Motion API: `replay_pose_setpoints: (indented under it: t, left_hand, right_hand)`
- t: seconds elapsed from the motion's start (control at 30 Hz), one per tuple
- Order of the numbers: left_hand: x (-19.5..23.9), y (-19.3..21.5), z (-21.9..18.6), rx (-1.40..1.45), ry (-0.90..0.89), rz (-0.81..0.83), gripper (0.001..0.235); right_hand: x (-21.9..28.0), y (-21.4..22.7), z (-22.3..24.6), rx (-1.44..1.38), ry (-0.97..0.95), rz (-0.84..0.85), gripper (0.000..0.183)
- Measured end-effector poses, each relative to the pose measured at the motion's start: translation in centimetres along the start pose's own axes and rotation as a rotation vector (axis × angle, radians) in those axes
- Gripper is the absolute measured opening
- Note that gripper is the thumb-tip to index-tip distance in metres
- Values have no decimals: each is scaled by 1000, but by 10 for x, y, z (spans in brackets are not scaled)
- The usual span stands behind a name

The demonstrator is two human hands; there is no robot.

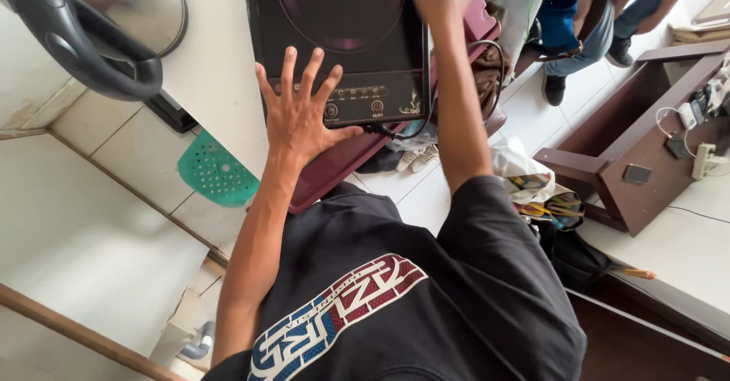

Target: The person wipes a rice cooker with a cloth, then moves to a separate counter to wipe down the surface of an induction cooktop with the cloth, and finally picks up the cooktop to move it.

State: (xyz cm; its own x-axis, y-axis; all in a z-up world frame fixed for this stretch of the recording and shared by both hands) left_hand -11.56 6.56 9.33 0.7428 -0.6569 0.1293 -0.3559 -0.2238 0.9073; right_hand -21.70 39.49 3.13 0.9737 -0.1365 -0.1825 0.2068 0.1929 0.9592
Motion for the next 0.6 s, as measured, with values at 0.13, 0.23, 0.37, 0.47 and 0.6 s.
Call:
replay_pose_setpoints:
  t: [0.13,0.23,0.37,0.47,0.6]
  left_hand:
    - [0,-9,-1,-68,-20,-9,110]
    - [1,-11,3,-50,-1,-10,113]
    - [-2,-9,2,-54,-1,-47,115]
    - [1,-10,7,8,31,-11,112]
    - [0,-14,2,-48,0,-23,113]
  right_hand:
    - [36,38,35,-44,57,-103,14]
    - [39,37,25,-72,30,-66,13]
    - [50,46,41,-22,98,-109,15]
    - [77,50,38,-1,98,-154,18]
    - [42,17,5,-117,16,-66,11]
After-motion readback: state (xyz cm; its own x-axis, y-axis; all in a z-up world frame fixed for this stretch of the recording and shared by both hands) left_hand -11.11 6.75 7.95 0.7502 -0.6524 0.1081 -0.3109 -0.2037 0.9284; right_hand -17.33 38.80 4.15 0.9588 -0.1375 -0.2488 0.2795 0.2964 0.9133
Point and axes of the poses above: each hand's wrist, its own x-axis away from the middle knuckle, its own y-axis out of the back of the hand, z = x × y, the point moved 6 cm from there along -x, towards the middle knuckle, and after that the axes turned 15 degrees about z, right-handed, at the moved point
